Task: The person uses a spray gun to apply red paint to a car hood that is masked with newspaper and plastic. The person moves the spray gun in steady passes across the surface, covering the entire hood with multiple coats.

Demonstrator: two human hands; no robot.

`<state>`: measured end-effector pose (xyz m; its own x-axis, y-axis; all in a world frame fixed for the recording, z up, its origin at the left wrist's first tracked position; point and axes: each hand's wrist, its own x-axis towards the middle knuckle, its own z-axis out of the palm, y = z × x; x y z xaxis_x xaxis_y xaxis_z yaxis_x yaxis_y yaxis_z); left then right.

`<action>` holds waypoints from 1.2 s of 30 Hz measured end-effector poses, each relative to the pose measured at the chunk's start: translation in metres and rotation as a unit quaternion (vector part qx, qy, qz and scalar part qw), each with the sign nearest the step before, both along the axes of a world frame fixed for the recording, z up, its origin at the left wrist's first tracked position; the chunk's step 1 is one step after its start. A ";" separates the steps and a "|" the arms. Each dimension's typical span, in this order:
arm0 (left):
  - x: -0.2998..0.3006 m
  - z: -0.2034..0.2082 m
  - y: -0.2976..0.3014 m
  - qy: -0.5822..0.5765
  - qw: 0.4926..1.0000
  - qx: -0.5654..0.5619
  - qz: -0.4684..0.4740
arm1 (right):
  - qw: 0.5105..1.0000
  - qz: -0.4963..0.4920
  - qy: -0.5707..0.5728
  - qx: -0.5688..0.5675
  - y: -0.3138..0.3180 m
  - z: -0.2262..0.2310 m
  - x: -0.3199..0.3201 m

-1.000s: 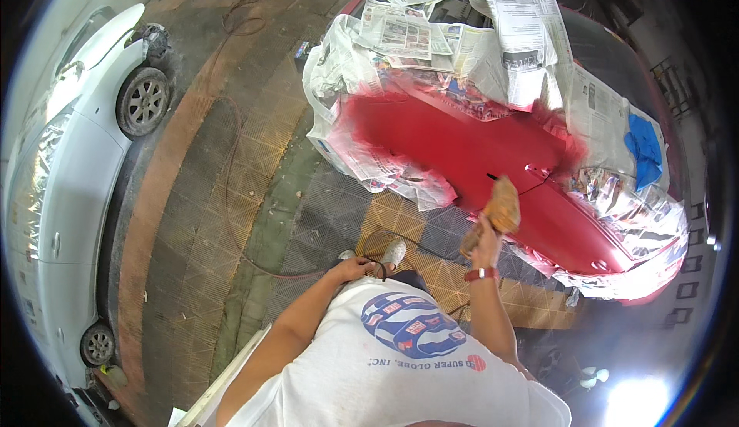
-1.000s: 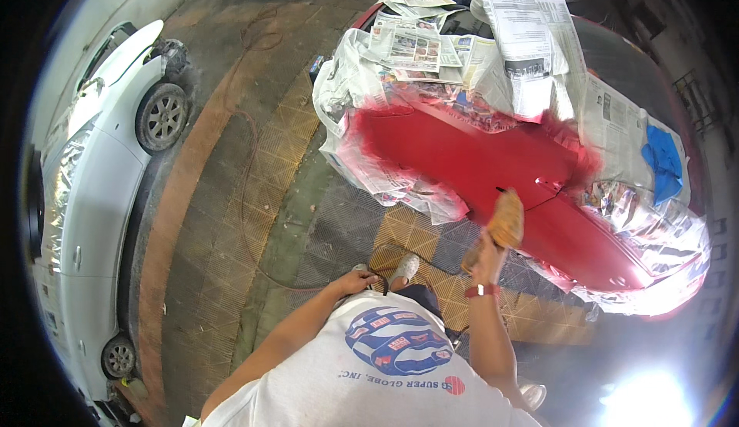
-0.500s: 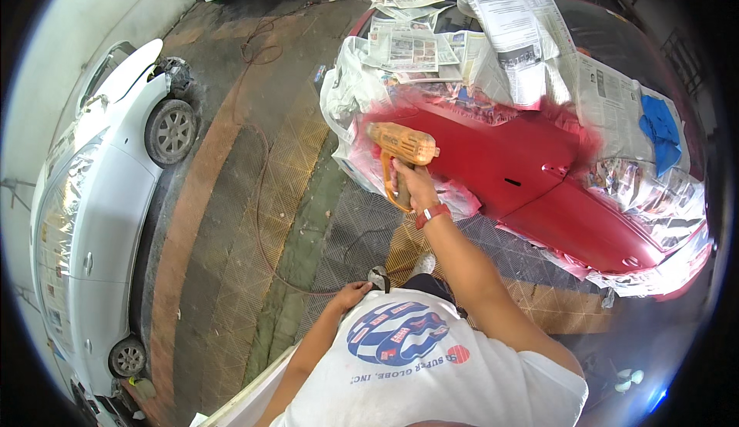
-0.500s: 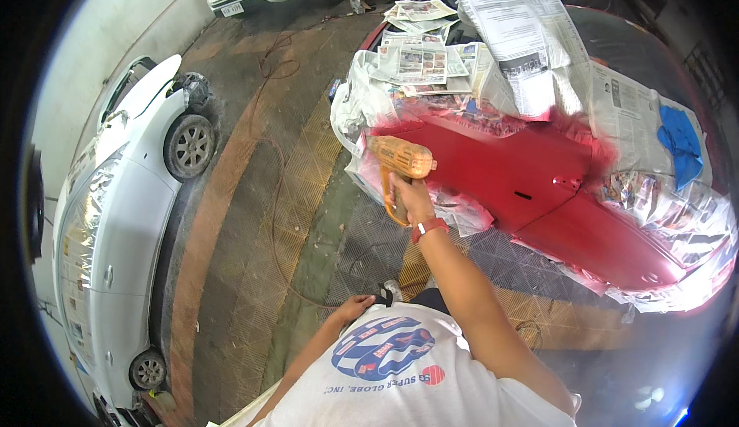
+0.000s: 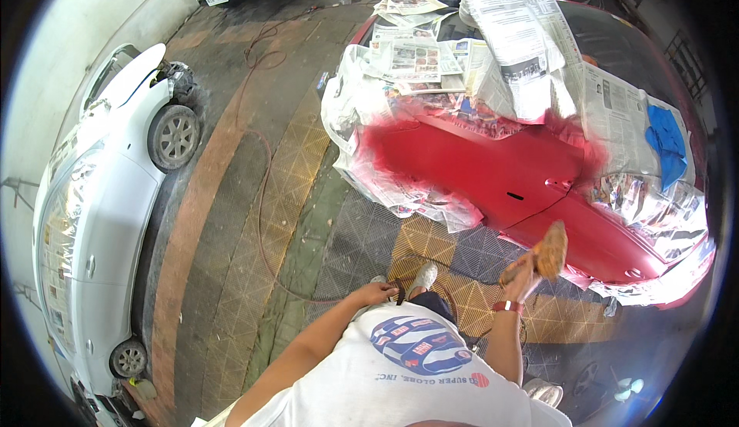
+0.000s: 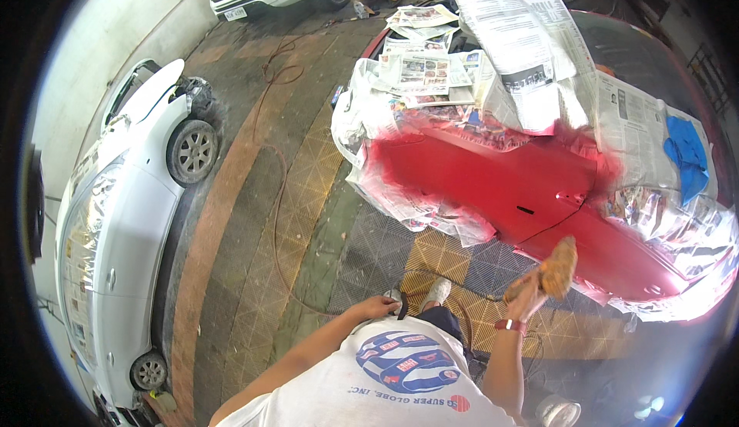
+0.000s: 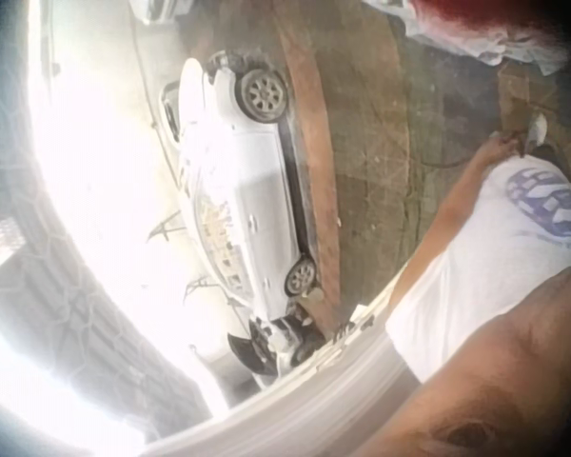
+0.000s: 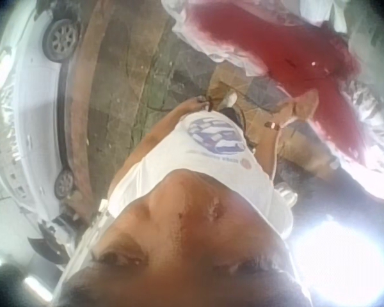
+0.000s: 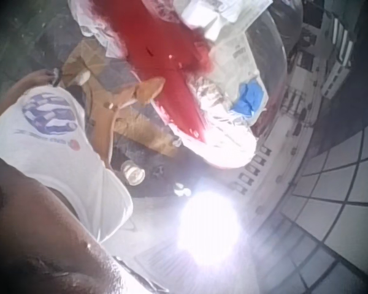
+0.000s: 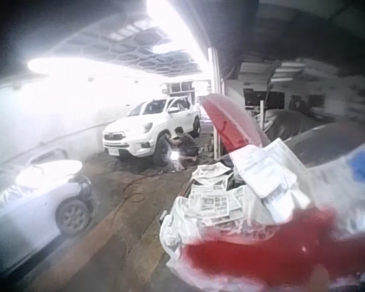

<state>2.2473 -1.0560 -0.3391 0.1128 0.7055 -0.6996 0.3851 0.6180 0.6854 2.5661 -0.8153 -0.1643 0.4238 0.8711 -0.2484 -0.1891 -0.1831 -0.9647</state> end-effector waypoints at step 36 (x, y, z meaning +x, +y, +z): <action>-0.010 0.027 -0.021 -0.007 0.993 -0.049 0.109 | 0.952 0.262 -0.147 0.058 0.018 -0.149 -0.090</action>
